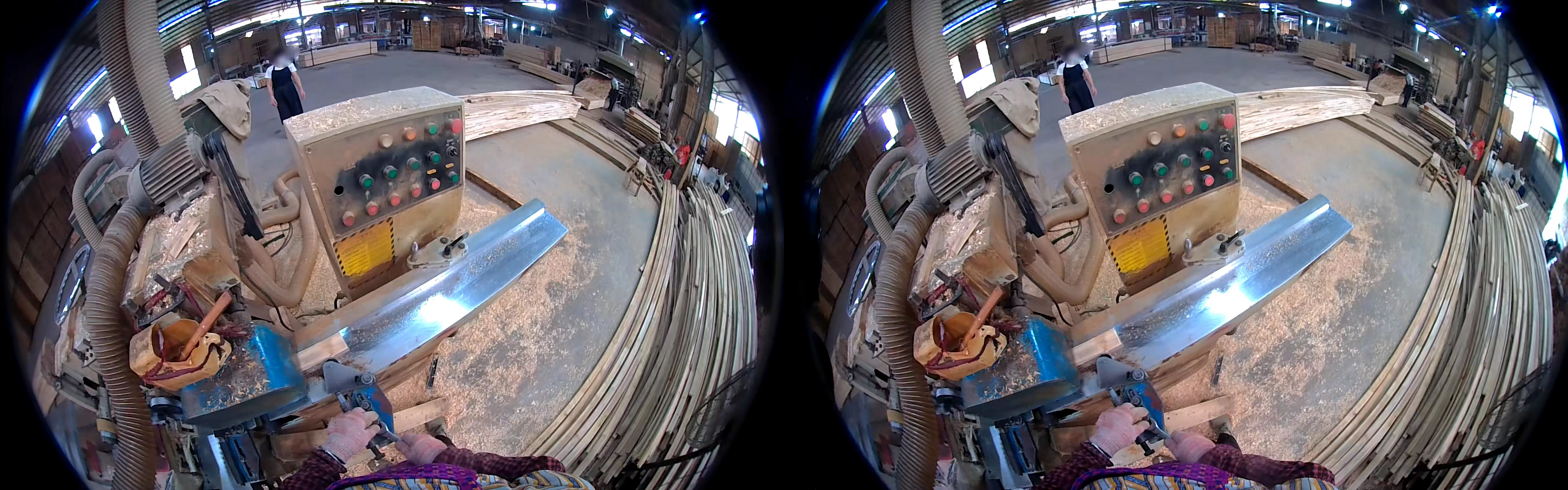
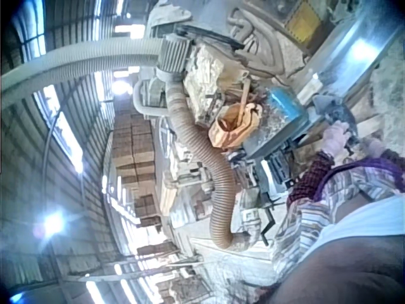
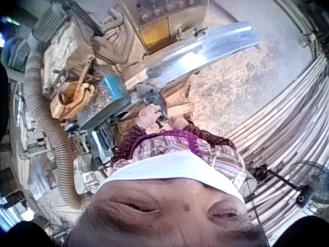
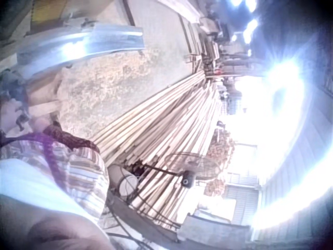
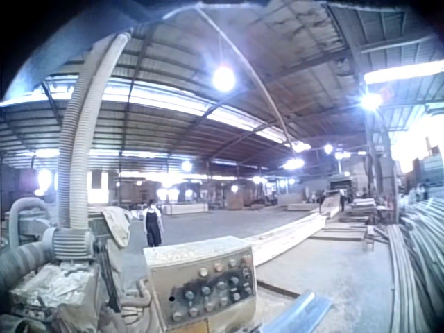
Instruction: The person adjusts a large woodworking machine using a wrench and manually feeds wood pieces into the equipment in a factory setting.
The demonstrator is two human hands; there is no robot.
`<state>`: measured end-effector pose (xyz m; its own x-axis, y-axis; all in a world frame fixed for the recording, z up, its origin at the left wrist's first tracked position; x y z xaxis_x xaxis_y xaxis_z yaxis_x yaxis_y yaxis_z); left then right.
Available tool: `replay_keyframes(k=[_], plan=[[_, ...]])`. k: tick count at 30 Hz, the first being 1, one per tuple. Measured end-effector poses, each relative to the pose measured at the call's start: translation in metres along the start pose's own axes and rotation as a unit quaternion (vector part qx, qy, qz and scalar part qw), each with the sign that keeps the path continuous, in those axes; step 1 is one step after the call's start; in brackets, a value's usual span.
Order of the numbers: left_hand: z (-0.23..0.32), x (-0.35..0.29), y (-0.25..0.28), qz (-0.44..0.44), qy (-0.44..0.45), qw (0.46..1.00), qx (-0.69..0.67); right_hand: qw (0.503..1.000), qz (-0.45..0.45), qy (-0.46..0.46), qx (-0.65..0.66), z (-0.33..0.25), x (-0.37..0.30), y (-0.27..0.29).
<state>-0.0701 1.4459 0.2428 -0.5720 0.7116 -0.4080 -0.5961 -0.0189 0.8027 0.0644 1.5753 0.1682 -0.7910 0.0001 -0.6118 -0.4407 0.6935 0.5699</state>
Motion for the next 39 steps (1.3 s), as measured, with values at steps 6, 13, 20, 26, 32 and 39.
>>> replay_keyframes(k=[6,13,20,26,32,39], plan=[[0.000,-0.001,0.000,-0.005,-0.007,1.000,0.008,0.993,-0.003,0.018,0.120,0.010,0.013,-0.022],[0.006,-0.003,0.002,-0.001,-0.054,0.996,0.072,0.977,-0.075,-0.023,0.199,0.017,0.019,-0.026],[0.004,-0.002,0.000,0.000,0.002,1.000,0.018,0.986,-0.023,0.036,0.159,0.020,0.014,-0.022],[-0.003,-0.001,-0.002,-0.013,0.020,1.000,-0.015,0.984,-0.044,0.010,0.171,0.027,0.020,-0.026],[-0.005,-0.004,-0.006,-0.009,-0.037,0.999,0.011,0.988,-0.032,0.034,0.145,0.026,0.021,-0.028],[-0.004,0.000,-0.003,-0.029,0.040,0.999,-0.024,0.983,-0.091,0.076,0.139,0.042,0.054,-0.012]])
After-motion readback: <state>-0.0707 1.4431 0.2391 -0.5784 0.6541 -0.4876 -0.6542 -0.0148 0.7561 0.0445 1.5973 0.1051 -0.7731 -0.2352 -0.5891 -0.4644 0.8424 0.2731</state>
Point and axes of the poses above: each hand's wrist, its own x-axis towards the middle knuckle, its own y-axis out of the back of the hand, z = x × y, the point moved 4 cm from there along x, towards the middle knuckle, and after that the axes turned 8 degrees about -x, right-handed, at the moved point
